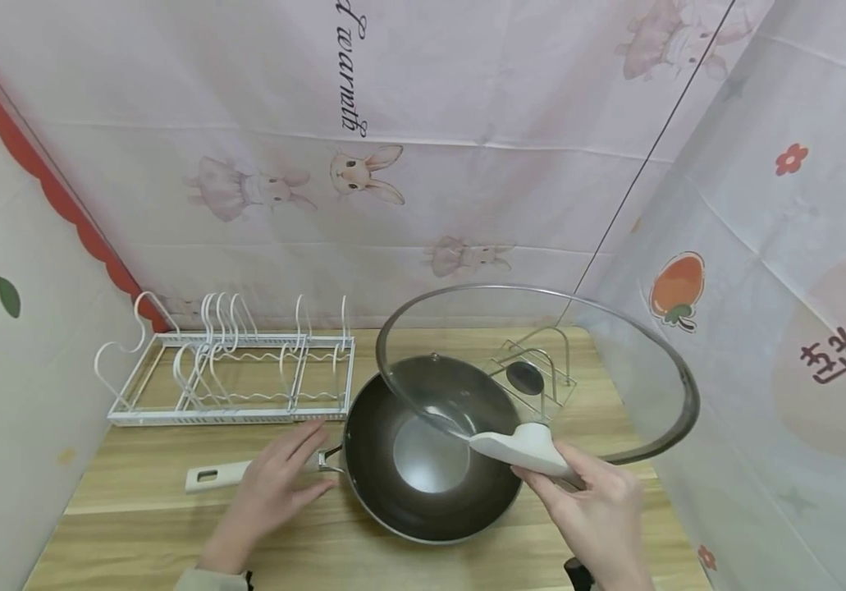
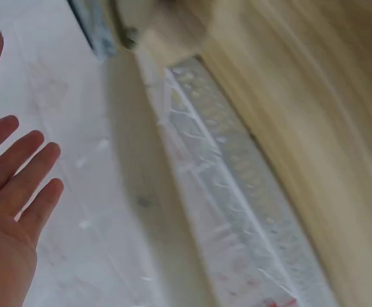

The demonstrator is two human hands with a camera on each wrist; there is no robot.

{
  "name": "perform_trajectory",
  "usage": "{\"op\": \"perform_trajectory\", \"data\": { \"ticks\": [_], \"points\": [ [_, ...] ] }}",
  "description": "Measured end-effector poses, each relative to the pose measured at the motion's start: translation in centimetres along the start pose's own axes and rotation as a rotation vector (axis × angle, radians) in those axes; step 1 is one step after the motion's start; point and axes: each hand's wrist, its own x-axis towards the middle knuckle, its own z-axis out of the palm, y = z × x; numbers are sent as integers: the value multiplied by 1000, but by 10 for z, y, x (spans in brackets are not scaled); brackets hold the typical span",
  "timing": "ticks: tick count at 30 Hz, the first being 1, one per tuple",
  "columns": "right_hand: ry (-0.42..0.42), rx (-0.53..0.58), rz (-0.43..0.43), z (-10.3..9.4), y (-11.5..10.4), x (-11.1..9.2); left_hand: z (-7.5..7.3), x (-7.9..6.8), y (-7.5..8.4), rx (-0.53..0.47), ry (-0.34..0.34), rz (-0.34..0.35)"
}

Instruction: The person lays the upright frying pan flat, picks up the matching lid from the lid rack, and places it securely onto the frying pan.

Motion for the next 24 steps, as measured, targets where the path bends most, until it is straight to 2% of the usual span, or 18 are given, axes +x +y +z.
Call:
{"op": "perform_trajectory", "data": {
  "ticks": [5, 9, 16, 24],
  "points": [
    [-74, 65, 114, 1, -9, 0, -1, -19, -18, 60, -108, -88],
    [-91, 126, 189, 2, -15, 0, -5, -25, -25, 55, -160, -118],
    [-123, 223, 297, 3, -21, 3, -10, -29, -29, 74, -168, -136],
    [-238, 286, 453, -2, -24, 12, -9, -31, -32, 56, -161, -163]
  ]
}}
